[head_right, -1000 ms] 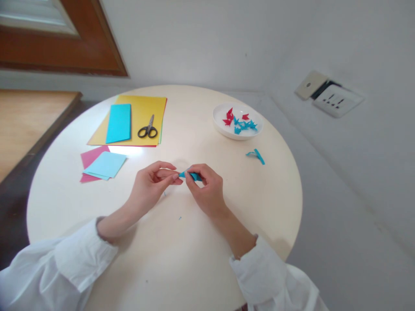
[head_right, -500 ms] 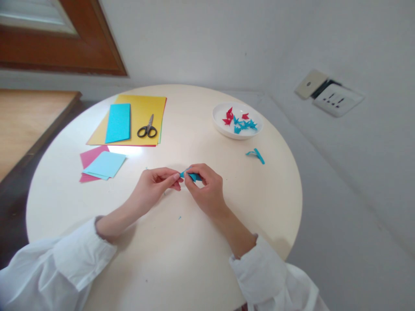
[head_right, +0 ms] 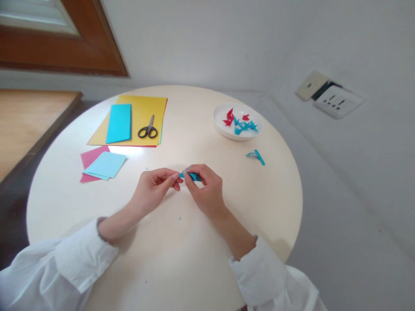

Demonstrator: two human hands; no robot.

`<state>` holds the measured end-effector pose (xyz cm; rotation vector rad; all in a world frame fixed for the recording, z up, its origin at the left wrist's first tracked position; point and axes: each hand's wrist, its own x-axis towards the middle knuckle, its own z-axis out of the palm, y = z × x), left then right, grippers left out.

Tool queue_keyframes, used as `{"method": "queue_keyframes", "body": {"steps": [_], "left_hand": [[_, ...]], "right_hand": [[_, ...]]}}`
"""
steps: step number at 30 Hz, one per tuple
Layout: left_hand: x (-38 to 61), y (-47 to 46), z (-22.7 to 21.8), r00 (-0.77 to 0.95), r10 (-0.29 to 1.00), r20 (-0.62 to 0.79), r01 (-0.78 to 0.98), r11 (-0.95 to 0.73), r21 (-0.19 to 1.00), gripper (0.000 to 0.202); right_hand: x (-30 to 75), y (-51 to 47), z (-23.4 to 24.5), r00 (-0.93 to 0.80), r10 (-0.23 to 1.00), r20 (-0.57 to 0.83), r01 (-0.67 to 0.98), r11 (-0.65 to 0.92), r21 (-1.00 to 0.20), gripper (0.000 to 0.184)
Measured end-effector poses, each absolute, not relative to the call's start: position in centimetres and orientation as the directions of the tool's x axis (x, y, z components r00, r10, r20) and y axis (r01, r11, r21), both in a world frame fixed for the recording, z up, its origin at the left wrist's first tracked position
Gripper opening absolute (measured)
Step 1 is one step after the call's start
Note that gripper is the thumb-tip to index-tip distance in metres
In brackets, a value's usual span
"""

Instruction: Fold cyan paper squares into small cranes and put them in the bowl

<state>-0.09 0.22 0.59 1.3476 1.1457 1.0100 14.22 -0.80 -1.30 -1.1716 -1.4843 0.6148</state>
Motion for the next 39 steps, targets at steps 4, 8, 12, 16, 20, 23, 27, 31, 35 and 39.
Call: {"method": "queue_keyframes", "body": {"steps": [4,8,12,16,20,23,27,31,35,39], "left_hand": [[-0.01,0.14,0.8,0.177,0.983,-0.042,0.091,0.026,0.996,0.019],[0.01,0.06,1.3,0.19,0.979,-0.066,0.098,0.048,0.994,0.02],[0.01,0.09,1.51,0.211,0.974,-0.087,0.096,0.068,0.993,0.016],[0.01,0.24,1.16,0.182,0.98,-0.075,0.071,0.063,0.995,0.014],[0.0,0.25,0.88,0.17,0.984,-0.053,0.086,0.039,0.996,0.015],[-0.03,0.17,0.84,0.179,0.984,-0.014,0.096,-0.003,0.995,0.017],[-0.08,0.07,0.74,0.181,0.983,0.011,0.121,-0.034,0.992,0.02],[-0.14,0.07,0.68,0.187,0.982,0.005,0.136,-0.031,0.99,0.023],[-0.18,0.12,0.82,0.198,0.98,-0.019,0.093,0.0,0.996,0.027],[-0.13,0.11,1.09,0.213,0.975,-0.062,0.072,0.048,0.996,0.027]], "right_hand": [[14.15,-0.8,-1.27,0.08,0.892,0.445,0.334,0.397,-0.855,0.001],[14.17,-0.77,-1.21,0.075,0.893,0.444,0.328,0.398,-0.856,0.002],[14.18,-0.78,-1.17,0.05,0.89,0.453,0.33,0.414,-0.849,0.002],[14.21,-0.79,-1.3,0.041,0.89,0.454,0.314,0.42,-0.851,0.003],[14.27,-0.73,-1.45,0.032,0.891,0.454,0.304,0.424,-0.853,0.005],[14.26,-0.72,-1.38,0.038,0.886,0.461,0.31,0.428,-0.849,0.004],[14.12,-0.8,-1.2,0.06,0.893,0.445,0.322,0.405,-0.856,0.005],[14.05,-0.8,-1.21,0.075,0.892,0.445,0.325,0.4,-0.857,0.004],[14.14,-0.78,-1.26,0.085,0.89,0.448,0.315,0.402,-0.86,0.003],[14.22,-0.79,-1.29,0.085,0.889,0.449,0.305,0.406,-0.861,0.003]]}}
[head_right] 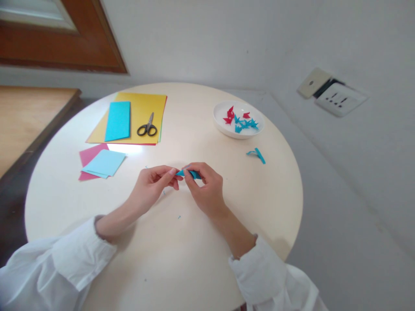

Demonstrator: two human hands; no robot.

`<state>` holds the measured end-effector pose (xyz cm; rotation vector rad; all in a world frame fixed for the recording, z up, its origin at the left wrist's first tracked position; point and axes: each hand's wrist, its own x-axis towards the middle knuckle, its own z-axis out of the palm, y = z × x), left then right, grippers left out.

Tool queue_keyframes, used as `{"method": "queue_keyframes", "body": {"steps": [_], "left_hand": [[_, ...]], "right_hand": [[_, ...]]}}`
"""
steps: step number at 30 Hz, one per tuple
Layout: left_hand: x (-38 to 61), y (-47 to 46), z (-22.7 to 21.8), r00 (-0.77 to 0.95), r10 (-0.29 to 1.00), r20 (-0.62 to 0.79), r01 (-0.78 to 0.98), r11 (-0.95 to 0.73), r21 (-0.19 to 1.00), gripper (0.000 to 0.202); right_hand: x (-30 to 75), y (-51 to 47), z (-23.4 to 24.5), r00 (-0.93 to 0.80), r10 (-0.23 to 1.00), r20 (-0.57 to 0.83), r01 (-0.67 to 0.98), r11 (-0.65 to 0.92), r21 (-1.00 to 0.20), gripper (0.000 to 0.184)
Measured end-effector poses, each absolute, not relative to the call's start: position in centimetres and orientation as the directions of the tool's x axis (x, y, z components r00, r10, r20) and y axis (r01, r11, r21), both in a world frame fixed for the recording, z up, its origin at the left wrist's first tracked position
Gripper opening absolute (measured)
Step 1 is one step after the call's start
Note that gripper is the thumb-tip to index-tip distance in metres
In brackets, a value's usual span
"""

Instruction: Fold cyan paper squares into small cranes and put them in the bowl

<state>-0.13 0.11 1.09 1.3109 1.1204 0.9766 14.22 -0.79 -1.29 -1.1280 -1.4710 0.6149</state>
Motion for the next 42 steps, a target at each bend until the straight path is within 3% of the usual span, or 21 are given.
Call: {"method": "queue_keyframes", "body": {"steps": [26,42], "left_hand": [[0.13,-0.17,1.74,0.173,0.985,-0.004,0.097,-0.013,0.995,0.014],[0.12,-0.09,1.42,0.171,0.985,0.022,0.09,-0.038,0.995,0.013]], "right_hand": [[13.93,-0.92,-1.12,0.073,0.878,0.472,0.308,0.431,-0.848,0.005],[13.88,-1.04,-1.26,0.022,0.89,0.455,0.221,0.439,-0.871,0.005]]}}
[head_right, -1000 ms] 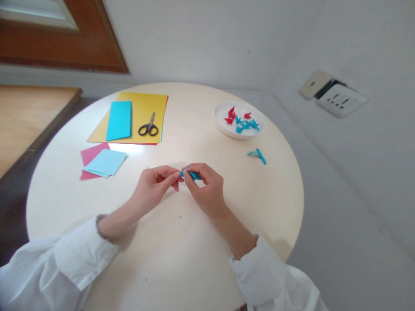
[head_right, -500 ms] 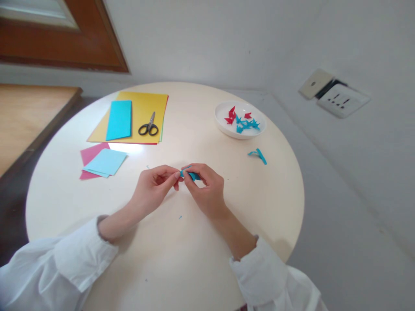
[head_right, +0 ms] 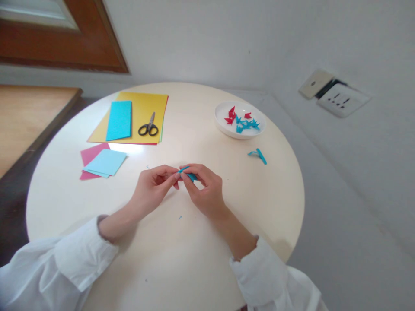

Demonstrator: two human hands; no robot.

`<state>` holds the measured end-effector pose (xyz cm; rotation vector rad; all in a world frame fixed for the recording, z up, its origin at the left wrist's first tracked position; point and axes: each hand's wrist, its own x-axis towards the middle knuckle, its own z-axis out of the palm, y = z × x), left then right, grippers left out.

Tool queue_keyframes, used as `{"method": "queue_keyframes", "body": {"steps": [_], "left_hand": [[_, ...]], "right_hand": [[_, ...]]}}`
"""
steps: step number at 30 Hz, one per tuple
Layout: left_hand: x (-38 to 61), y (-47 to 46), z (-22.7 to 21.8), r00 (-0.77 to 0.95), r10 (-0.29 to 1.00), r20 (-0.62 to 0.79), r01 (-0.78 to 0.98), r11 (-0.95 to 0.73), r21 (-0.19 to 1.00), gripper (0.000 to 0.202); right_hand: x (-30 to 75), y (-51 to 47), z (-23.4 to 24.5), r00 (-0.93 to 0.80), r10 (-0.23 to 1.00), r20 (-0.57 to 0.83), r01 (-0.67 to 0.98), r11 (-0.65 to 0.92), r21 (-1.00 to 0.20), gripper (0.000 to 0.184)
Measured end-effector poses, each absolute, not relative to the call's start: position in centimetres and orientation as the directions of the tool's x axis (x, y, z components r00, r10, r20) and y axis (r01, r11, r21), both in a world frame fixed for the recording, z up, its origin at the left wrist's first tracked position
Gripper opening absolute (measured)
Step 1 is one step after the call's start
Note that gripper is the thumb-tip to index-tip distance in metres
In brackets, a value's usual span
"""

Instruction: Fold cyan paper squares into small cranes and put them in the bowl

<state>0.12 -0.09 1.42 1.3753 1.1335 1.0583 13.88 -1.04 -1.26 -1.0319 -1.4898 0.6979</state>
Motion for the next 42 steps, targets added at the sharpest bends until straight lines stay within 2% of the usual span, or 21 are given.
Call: {"method": "queue_keyframes", "body": {"steps": [9,15,18,22,25,30,35,39,42], "left_hand": [[0.0,-0.2,1.2,0.138,0.986,0.091,0.134,-0.11,0.985,0.014],[-0.1,0.0,0.6,0.182,0.975,0.126,0.158,-0.155,0.975,0.015],[-0.2,0.0,0.3,0.176,0.972,0.157,0.207,-0.192,0.959,0.014],[-0.4,0.1,0.2,0.129,0.983,0.134,0.24,-0.162,0.957,0.018],[-0.3,0.1,0.3,0.138,0.984,0.11,0.266,-0.144,0.953,0.019],[-0.3,0.2,0.1,0.126,0.976,0.177,0.257,-0.204,0.945,0.013],[-0.5,0.4,0.0,0.157,0.944,0.291,0.175,-0.317,0.932,0.025],[-0.6,0.4,0.2,0.228,0.939,0.259,0.18,-0.302,0.936,0.013],[-0.5,0.2,0.3,0.216,0.943,0.252,0.21,-0.297,0.931,0.01]], "right_hand": [[13.8,-1.0,-1.4,0.019,0.881,0.473,0.232,0.456,-0.859,0.006],[13.9,-1.0,-1.5,0.001,0.885,0.466,0.255,0.45,-0.856,0.006],[13.9,-0.9,-1.2,-0.032,0.865,0.501,0.331,0.482,-0.811,0.007],[13.9,-0.7,-0.7,0.003,0.785,0.62,0.511,0.531,-0.675,0.009],[14.1,-0.6,-0.6,0.013,0.776,0.631,0.553,0.52,-0.651,0.01],[14.3,-0.6,-0.7,-0.039,0.806,0.59,0.513,0.523,-0.681,0.01],[14.3,-0.6,-0.6,0.018,0.866,0.5,0.427,0.446,-0.787,0.007],[14.3,-0.5,-0.8,0.031,0.922,0.386,0.281,0.363,-0.888,0.005],[14.1,-0.4,-1.1,0.029,0.949,0.315,0.167,0.306,-0.937,0.007]]}}
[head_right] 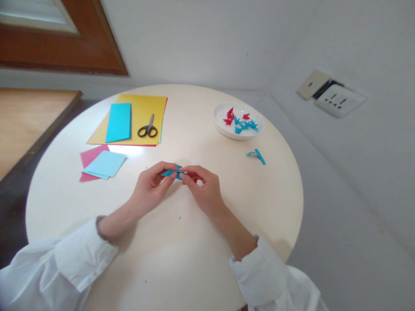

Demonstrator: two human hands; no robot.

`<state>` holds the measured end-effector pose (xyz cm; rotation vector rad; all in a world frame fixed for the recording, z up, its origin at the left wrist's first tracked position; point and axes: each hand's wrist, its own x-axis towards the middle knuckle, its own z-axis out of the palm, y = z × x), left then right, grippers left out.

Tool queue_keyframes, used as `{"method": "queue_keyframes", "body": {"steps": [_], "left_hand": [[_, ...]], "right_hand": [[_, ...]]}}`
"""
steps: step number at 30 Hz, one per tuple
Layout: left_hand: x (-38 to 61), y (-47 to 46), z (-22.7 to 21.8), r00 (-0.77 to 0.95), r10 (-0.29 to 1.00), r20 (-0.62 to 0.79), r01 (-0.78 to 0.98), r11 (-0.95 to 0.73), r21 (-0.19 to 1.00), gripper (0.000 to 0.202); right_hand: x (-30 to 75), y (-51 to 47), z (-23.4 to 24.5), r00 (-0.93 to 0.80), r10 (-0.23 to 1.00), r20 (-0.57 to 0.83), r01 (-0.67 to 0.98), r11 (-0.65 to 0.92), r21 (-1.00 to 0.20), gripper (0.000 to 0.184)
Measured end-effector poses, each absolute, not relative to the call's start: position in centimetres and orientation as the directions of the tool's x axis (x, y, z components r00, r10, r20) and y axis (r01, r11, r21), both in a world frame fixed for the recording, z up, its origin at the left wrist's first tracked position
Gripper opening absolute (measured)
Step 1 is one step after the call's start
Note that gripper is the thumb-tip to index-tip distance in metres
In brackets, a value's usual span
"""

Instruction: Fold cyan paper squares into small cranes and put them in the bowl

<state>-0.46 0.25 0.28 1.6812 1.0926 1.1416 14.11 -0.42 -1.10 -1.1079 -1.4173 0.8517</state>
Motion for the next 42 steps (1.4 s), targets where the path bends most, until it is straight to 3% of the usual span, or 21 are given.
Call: {"method": "queue_keyframes", "body": {"steps": [5,16,25,32,42], "left_hand": [[-0.39,0.15,0.07,0.187,0.935,0.3,0.209,-0.337,0.918,0.007],[-0.5,0.23,0.1,0.225,0.904,0.363,0.338,-0.422,0.841,0.004],[-0.64,0.32,-0.29,0.229,0.883,0.409,0.31,-0.465,0.829,0.003],[-0.53,0.12,-0.04,0.204,0.927,0.316,0.231,-0.359,0.904,0.006],[-0.47,0.42,0.61,0.199,0.966,0.167,0.184,-0.205,0.961,0.012]], "right_hand": [[14.03,-0.39,-1.31,0.049,0.95,0.307,0.12,0.3,-0.946,0.005],[14.56,-0.37,-1.33,-0.015,0.885,0.465,0.252,0.454,-0.855,0.011],[14.16,-0.58,-0.87,0.009,0.937,0.349,0.093,0.347,-0.933,0.004],[13.82,-0.81,-0.82,0.058,0.968,0.243,0.051,0.24,-0.969,0.005],[13.78,-0.93,-0.5,0.057,0.964,0.26,0.056,0.257,-0.965,0.002]]}}
